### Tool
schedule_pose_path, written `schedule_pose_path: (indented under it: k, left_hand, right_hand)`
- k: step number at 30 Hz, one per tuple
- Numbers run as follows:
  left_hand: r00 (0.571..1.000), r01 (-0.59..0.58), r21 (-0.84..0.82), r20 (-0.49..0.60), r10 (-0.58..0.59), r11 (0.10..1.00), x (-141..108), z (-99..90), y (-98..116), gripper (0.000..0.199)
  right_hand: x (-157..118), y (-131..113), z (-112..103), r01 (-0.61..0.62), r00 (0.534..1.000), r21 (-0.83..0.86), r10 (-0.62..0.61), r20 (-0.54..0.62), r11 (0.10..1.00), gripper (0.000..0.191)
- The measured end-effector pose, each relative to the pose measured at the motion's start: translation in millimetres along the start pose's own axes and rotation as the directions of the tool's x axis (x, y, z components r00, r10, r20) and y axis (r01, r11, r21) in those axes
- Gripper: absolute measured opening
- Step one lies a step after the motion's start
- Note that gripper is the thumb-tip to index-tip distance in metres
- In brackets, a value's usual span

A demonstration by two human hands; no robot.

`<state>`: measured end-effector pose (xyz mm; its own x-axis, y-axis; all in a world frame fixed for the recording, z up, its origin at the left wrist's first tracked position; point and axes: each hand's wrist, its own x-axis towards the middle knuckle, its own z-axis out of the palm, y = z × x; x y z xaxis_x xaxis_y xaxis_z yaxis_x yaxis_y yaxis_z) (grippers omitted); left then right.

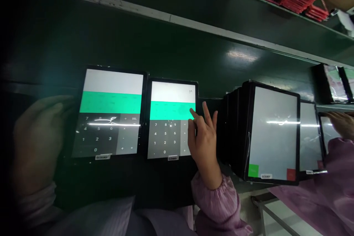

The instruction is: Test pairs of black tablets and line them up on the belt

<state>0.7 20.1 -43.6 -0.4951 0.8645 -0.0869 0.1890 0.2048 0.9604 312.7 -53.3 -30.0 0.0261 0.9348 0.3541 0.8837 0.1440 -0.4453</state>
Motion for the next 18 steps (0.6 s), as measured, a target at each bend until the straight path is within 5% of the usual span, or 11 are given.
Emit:
schedule_pose_path:
  k: [4,9,18]
  left_hand:
    - [1.0,0.028,0.037,-0.011,-0.028,0.999,3,-0.4,0,0.021]
    - [0.991,0.121,0.02,-0.051,-0.12,0.992,7,2.2,2,0.024]
    - [0.995,0.098,0.111,-0.041,-0.094,0.989,6,-2.1,3,0.031]
  right_hand:
    - [1,-18,-4,0.032,0.998,0.061,-0.029,-0.048,0.998,0.021]
    - [2,-46,-7,0.11,0.99,0.117,-0.118,0.072,0.987,0.028]
    - [4,-53,-2,0.154,0.97,0.085,-0.167,0.176,0.984,0.032]
